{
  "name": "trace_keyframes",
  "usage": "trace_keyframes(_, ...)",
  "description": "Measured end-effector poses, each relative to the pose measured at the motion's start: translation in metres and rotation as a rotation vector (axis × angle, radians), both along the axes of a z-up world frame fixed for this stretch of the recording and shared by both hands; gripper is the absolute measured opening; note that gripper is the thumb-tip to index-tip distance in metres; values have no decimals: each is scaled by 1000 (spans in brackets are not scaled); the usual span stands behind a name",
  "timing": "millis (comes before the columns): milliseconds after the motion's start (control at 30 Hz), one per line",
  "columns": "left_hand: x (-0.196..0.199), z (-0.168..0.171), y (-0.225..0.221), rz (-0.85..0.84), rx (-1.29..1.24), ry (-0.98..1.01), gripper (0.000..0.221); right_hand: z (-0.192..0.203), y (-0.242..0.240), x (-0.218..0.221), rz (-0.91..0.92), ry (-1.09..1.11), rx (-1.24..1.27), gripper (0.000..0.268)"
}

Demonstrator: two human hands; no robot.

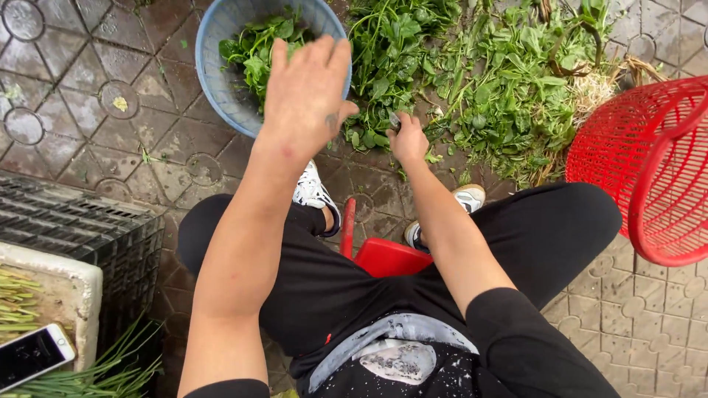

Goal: Stripping leaves from vegetable stems and collecting them in a bowl using hands and a small knife

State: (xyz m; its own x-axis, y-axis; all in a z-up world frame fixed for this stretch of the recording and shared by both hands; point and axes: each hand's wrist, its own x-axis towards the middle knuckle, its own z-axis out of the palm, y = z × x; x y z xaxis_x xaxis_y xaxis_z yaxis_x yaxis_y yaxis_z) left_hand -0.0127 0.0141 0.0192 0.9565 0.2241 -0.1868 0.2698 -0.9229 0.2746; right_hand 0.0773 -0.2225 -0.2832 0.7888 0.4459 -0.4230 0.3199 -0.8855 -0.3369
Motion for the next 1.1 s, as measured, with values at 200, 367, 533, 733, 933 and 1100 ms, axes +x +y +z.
trace_keyframes(200,14,-21,-5,-80,-34,8,74,25,-7,38,37,218,197,17)
trace_keyframes(367,34,-13,-16,-175,-104,-79,47,142,-37,47,-528,818,750,16)
trace_keyframes(533,46,-22,-63,-341,-486,-264,81,177,-74,36,-664,1179,1221,11)
trace_keyframes(733,59,-42,-134,-250,-1305,-225,35,169,-94,16,-710,1483,1451,17)
trace_keyframes(933,72,-79,-129,-7,-976,-198,21,186,-106,3,-936,908,1183,72)
trace_keyframes(1100,62,-107,-114,-103,-255,-181,25,213,-91,-8,-729,730,1245,73)
